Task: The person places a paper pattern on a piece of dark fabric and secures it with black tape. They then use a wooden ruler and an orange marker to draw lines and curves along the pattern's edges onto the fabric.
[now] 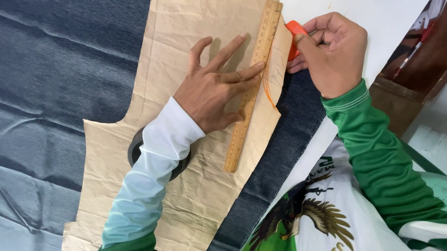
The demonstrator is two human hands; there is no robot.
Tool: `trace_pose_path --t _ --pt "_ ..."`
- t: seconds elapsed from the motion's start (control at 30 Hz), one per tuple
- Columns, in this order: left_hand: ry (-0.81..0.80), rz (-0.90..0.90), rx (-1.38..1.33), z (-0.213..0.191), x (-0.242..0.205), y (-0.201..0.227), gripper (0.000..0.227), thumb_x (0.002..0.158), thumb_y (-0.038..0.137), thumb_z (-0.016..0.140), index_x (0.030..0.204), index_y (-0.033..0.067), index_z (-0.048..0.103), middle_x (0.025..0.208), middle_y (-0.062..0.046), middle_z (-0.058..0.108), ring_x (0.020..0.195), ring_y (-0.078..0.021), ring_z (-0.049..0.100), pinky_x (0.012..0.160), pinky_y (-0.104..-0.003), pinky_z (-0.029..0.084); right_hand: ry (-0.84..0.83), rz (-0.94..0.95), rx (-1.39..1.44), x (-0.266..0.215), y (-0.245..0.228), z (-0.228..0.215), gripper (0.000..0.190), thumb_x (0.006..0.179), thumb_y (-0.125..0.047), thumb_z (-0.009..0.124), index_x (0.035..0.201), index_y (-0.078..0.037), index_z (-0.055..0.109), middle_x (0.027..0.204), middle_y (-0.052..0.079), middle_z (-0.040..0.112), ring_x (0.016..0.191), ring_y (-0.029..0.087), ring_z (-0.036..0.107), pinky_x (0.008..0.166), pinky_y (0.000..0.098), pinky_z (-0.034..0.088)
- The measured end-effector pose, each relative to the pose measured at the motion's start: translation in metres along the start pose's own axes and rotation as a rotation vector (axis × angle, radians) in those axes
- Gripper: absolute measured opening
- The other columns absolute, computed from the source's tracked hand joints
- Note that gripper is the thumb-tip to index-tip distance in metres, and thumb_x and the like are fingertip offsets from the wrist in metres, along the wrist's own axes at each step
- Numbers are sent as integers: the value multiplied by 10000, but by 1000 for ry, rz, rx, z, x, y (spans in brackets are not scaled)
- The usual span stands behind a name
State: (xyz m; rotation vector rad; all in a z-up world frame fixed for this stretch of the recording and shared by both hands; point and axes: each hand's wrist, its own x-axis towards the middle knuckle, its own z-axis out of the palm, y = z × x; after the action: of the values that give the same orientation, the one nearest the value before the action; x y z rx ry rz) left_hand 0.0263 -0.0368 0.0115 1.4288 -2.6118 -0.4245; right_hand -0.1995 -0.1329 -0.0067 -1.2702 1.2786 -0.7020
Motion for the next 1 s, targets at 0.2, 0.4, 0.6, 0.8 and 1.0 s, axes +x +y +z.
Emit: trace_pose_path --t 0.2,0.4,0.6,0.8,1.0 --pt "-5 6 -10 -1 1 0 927 573 488 910 1405 163 662 1412 53 672 1531 -324 209 1121 -665 178 4 -39 -12 2 0 -1 193 1052 -88 765 982 12 617 718 135 695 547 215 738 440 295 659" --pt "-11 20 34 -2 2 0 949 571 542 917 1411 187 658 1408 70 675 1533 -323 215 1127 -659 187 31 -7 36 4 -1 0 163 1028 -53 747 965 11 612 718 151 703 552 223 738 441 314 669" --pt "-26 12 12 -6 3 2 921 551 534 932 1372 206 675 1460 92 626 1530 -328 215 1118 -674 187 98 -60 42 14 6 1 69 969 36 686 963 12 622 718 135 696 556 212 737 435 311 674" --pt "-68 -19 24 -3 5 4 931 559 497 937 1408 242 652 1522 112 556 1543 -339 161 1137 -681 139 436 -321 231 38 26 -64 77 982 46 640 951 46 711 796 220 791 611 238 824 505 295 721" --pt "-110 -79 107 -2 -1 20 1029 570 419 934 1500 249 528 1602 115 438 1552 -357 147 1134 -688 163 683 -234 177 53 49 -144 279 925 -256 637 784 -58 773 740 123 865 600 188 858 550 236 685"
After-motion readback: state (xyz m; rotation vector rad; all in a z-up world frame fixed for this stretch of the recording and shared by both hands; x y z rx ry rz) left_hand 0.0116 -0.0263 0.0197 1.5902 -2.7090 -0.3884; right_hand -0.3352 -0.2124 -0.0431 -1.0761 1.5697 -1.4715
